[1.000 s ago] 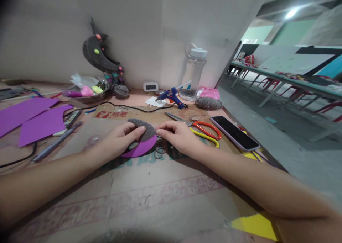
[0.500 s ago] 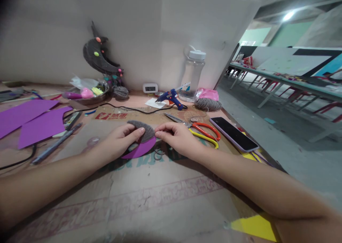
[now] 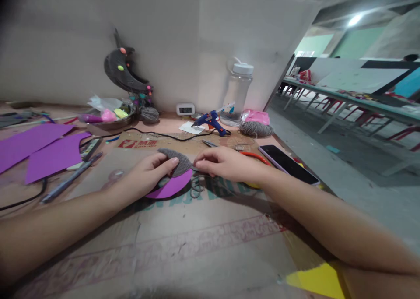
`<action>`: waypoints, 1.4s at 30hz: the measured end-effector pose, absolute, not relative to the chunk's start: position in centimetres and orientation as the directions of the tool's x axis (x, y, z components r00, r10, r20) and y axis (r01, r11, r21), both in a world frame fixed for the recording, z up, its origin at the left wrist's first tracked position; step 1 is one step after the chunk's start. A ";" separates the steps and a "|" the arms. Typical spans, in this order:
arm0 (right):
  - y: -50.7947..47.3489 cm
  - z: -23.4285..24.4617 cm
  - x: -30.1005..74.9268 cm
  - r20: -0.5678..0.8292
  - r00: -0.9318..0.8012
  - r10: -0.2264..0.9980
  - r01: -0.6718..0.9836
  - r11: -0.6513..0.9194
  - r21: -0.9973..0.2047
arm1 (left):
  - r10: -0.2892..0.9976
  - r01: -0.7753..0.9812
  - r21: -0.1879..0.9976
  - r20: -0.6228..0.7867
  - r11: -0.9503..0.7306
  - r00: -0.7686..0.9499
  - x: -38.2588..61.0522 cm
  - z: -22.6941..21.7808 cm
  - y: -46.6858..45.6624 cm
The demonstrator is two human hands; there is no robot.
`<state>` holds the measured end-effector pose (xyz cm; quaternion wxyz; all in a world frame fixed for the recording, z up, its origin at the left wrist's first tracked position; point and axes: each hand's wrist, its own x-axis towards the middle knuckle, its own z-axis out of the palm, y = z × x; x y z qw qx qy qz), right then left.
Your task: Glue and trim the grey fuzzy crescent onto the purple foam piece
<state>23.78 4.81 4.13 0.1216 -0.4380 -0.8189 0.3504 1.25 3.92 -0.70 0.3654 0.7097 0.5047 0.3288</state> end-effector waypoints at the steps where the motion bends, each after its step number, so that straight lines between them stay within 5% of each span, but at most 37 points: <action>1: 4.9 4.8 24.2 -0.197 -0.629 0.752 0.678 0.406 -0.612 | 0.959 0.483 0.848 0.095 -0.219 0.268 1.2 -0.7 3.9; 4: 5.5 6.3 25.8 -0.465 -0.695 0.548 0.719 0.528 -0.452 | 0.964 0.483 0.854 0.070 -0.191 0.256 1.2 -0.7 3.8; 8: 5.5 8.1 27.5 -0.556 -0.692 0.460 0.704 0.601 -0.378 | 0.964 0.482 0.856 0.062 -0.185 0.260 1.2 -0.7 3.8; 13: 3.0 10.6 27.2 -0.508 -0.833 0.219 0.541 0.512 -0.667 | 0.960 0.468 0.862 0.068 -0.193 0.271 1.1 -0.7 3.8; 16: 2.1 10.2 26.5 -0.384 -0.817 0.430 0.577 0.628 -0.522 | 0.959 0.463 0.862 0.086 -0.208 0.272 1.2 -0.5 3.8; 18: 2.3 9.0 26.1 -0.200 -0.737 0.645 0.673 0.674 -0.305 | 0.960 0.469 0.855 0.104 -0.219 0.259 1.2 -0.4 3.7; 21: 3.6 6.8 25.8 0.075 -0.627 0.775 0.767 0.632 -0.112 | 0.963 0.472 0.855 0.104 -0.213 0.247 1.3 -0.2 3.6; 27: 5.2 3.7 25.0 -0.059 -0.638 0.768 0.765 0.624 -0.158 | 0.964 0.457 0.867 0.089 -0.199 0.251 1.4 -0.1 3.6; 36: 6.8 -0.5 24.0 0.190 -0.596 0.780 0.796 0.605 0.009 | 0.943 0.348 0.929 0.002 -0.124 0.332 1.0 -1.4 4.1; 42: 6.3 -0.2 24.3 0.447 -0.362 0.818 0.758 0.537 -0.370 | 0.936 0.314 0.939 0.024 -0.142 0.350 1.0 -0.9 3.9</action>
